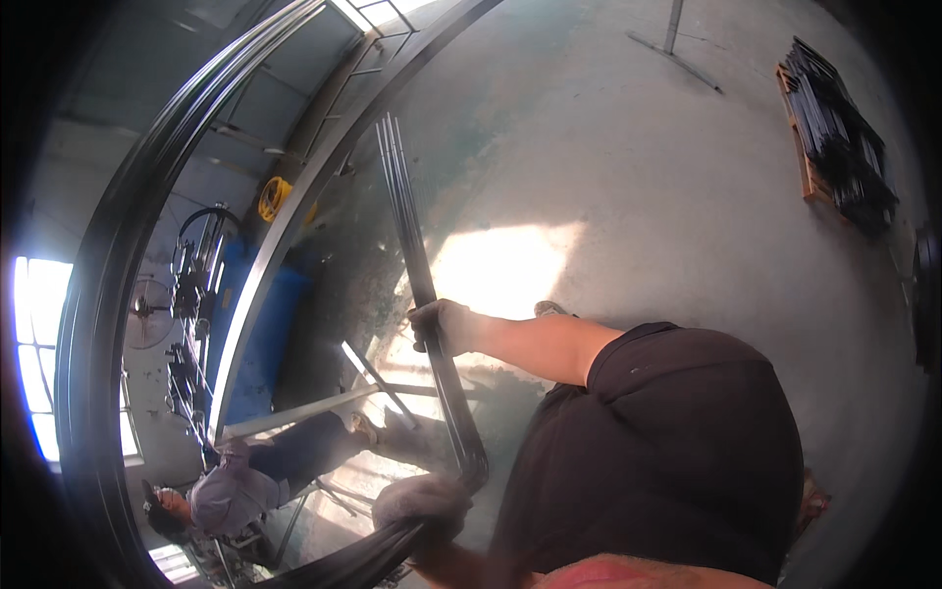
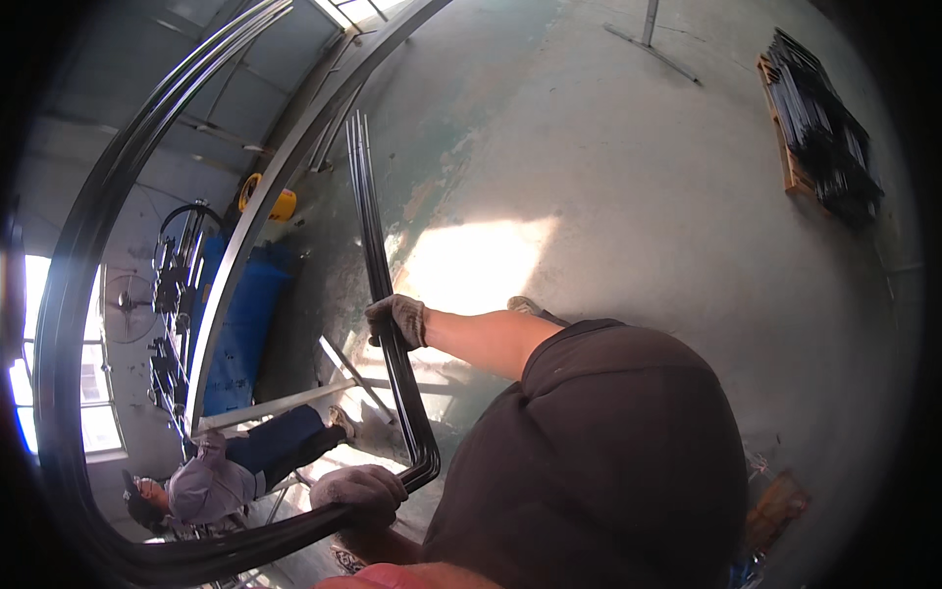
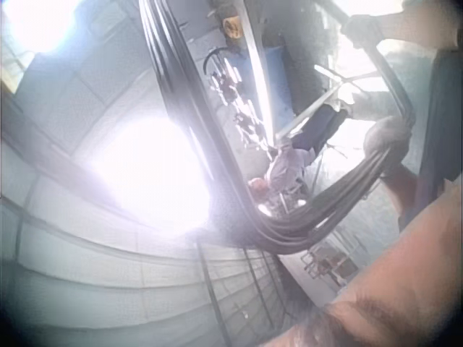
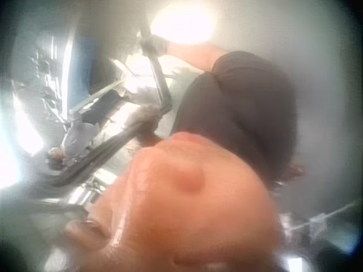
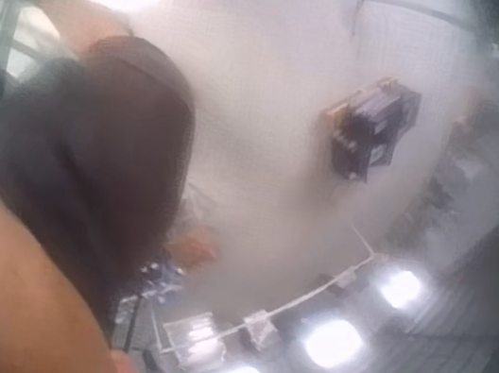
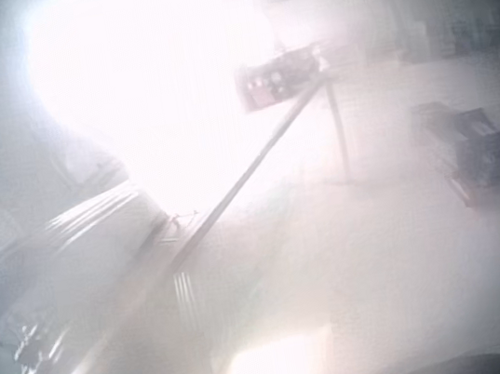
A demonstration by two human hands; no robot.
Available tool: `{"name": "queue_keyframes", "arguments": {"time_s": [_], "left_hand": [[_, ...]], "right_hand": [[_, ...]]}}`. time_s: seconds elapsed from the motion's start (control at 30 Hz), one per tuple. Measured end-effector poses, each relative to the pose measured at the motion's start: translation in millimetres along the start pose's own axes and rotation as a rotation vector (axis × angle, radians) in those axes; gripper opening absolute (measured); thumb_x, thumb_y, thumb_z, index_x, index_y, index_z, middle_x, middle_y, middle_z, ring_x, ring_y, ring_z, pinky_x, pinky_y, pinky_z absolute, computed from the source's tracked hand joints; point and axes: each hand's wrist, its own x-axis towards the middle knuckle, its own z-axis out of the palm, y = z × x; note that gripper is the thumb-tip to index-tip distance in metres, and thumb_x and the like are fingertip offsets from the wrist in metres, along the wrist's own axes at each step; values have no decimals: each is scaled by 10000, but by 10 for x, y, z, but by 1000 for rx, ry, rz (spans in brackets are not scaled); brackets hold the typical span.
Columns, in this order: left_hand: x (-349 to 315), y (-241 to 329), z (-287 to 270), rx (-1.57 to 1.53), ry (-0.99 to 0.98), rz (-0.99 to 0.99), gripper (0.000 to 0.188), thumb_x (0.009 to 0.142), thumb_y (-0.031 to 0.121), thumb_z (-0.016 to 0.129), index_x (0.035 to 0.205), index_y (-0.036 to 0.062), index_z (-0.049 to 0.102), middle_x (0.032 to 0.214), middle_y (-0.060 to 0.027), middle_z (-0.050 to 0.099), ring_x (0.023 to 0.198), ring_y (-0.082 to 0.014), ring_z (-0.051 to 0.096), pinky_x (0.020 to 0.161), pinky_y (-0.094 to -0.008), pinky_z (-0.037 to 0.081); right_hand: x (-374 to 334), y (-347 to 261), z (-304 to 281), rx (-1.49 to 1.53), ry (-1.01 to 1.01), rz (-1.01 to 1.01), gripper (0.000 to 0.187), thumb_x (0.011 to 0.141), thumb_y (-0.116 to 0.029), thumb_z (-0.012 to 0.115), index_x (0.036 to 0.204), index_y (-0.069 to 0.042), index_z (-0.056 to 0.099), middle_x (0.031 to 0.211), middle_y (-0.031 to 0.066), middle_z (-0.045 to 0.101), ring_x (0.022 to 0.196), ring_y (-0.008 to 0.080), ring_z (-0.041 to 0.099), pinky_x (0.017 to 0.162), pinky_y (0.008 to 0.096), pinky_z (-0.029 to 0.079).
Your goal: The person collects black metal frames from a rack and stacks them on a pallet. The person then retrieves a roll of plastic wrap and wraps the stacked frames on the pallet.
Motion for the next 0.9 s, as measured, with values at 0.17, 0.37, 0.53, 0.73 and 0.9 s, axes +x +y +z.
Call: {"name": "queue_keyframes", "arguments": {"time_s": [0.17,0.37,0.53,0.73,0.9], "left_hand": [[-443,-189,286,-18,-154,53,236,979,196,752,860,22,647,718,-128,659,664,-249,668,575,-371,550],[-127,-212,813,98,-208,114,218,957,171,750,851,29,622,727,-109,641,669,-229,655,593,-361,545],[133,-216,1295,216,-156,150,209,939,150,748,843,35,602,733,-94,626,674,-212,645,609,-353,541],[720,-453,2254,325,-107,186,205,917,125,746,834,43,577,742,-75,608,679,-191,632,627,-344,536],[1439,-731,3382,386,-68,189,208,899,104,744,827,49,557,749,-59,593,684,-174,621,643,-336,532]], "right_hand": [[-612,-324,169,-4,36,-179,176,969,-160,772,871,-112,634,717,41,613,629,213,623,686,452,600],[-2359,-824,61,-21,248,-491,228,1005,-141,714,813,-111,594,650,38,543,537,188,534,525,376,459],[-3647,-1016,-208,117,323,-798,248,984,-96,711,792,-125,557,633,27,511,508,183,472,503,369,433],[-4930,-1625,-1028,257,391,-1025,186,953,-124,740,816,-87,619,661,60,570,540,223,551,530,389,504],[-6423,-2061,-1491,257,569,-1229,154,981,-77,682,855,-104,597,683,34,554,558,189,537,543,381,488]]}}
